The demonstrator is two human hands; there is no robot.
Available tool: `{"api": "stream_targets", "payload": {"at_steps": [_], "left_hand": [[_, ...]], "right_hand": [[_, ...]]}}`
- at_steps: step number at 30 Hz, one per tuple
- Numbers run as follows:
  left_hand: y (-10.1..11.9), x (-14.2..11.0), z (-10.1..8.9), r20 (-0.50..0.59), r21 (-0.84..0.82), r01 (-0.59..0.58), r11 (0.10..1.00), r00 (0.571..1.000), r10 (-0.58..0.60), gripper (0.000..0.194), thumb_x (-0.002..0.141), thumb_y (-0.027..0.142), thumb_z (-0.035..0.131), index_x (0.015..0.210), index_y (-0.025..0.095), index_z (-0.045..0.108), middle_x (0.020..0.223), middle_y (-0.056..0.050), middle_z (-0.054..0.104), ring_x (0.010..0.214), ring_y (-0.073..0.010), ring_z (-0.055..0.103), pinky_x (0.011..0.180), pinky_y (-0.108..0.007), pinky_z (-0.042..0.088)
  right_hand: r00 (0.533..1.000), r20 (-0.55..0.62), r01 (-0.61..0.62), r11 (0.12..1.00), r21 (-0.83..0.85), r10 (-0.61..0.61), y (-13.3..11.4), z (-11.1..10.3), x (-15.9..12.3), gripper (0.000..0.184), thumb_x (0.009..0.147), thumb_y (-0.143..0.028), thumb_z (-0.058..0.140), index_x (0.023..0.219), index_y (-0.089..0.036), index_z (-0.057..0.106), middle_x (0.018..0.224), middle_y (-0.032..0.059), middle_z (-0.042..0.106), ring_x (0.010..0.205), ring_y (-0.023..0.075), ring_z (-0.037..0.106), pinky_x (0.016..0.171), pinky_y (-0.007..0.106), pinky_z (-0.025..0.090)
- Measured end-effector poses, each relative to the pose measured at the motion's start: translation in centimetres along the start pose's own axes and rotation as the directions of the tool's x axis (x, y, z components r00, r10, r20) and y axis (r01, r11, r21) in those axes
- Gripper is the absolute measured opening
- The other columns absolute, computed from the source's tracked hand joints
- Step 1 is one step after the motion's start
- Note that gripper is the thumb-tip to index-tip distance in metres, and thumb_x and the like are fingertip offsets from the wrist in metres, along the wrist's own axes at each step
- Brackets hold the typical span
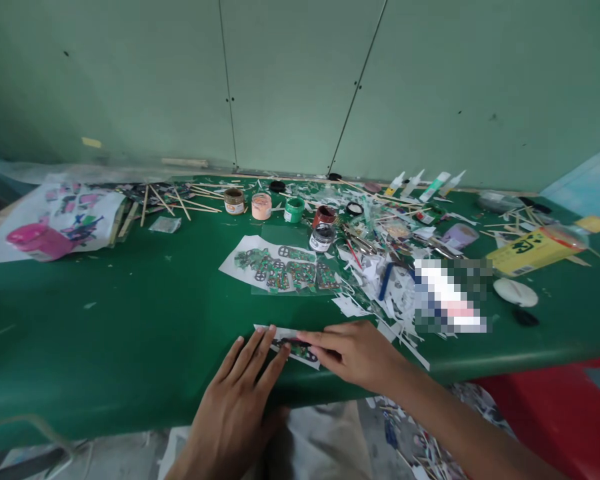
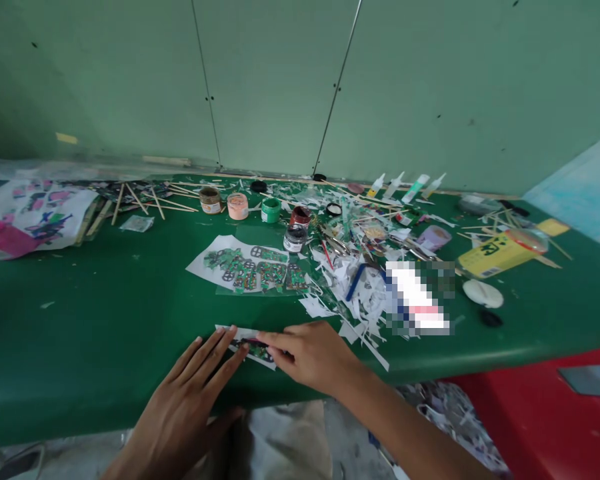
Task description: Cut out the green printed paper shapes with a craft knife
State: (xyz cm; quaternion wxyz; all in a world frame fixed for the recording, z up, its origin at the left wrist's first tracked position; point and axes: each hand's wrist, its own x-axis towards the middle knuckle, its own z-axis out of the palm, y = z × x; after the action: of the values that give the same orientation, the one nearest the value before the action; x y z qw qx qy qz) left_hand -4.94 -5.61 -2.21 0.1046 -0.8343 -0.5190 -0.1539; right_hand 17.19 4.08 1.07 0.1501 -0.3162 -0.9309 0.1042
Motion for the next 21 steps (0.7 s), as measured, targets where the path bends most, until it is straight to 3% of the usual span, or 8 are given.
{"api": "stream_targets", "payload": {"at_steps": [6, 12, 21], "left_hand": [[0.0, 0.1, -0.1, 0.022, -0.011, 0.014, 1.000, 1.000, -0.014, 0.078, 0.078, 0.038, 0.061, 0.147, 0.025, 0.028, 0.151, -0.009, 0.038, 0.133, -0.0284, 0.044, 0.106, -0.048, 0.041], [0.2, 0.3, -0.6, 0.011, -0.010, 0.013, 1.000, 1.000, -0.013, 0.078, 0.080, 0.038, 0.059, 0.149, 0.024, 0.026, 0.150, -0.009, 0.039, 0.132, -0.0282, 0.046, 0.104, -0.047, 0.044], [0.1, 0.4, -0.5, -0.010, 0.003, 0.005, 1.000, 1.000, -0.005, 0.071, 0.081, 0.039, 0.057, 0.146, 0.023, 0.033, 0.149, -0.011, 0.041, 0.130, -0.0286, 0.049, 0.099, -0.046, 0.048]], "right_hand": [[0.998, 0.005, 0.057, 0.992, -0.112, -0.056, 0.2, -0.2, 0.3, 0.037, 0.094, -0.029, 0.042, 0.121, -0.034, 0.066, 0.060, -0.0030, 0.061, 0.048, 0.0097, 0.050, 0.047, 0.027, 0.029], [0.973, 0.133, 0.216, 0.945, -0.246, -0.187, 0.4, -2.0, 1.2, 0.038, 0.095, -0.025, 0.039, 0.123, -0.028, 0.065, 0.058, -0.0029, 0.058, 0.041, 0.0089, 0.037, 0.044, 0.032, 0.017], [0.943, 0.223, 0.306, 0.905, -0.294, -0.246, 1.1, -2.9, 0.9, 0.038, 0.093, -0.020, 0.043, 0.125, -0.023, 0.063, 0.059, -0.0021, 0.059, 0.043, 0.0104, 0.041, 0.043, 0.035, 0.016]]}}
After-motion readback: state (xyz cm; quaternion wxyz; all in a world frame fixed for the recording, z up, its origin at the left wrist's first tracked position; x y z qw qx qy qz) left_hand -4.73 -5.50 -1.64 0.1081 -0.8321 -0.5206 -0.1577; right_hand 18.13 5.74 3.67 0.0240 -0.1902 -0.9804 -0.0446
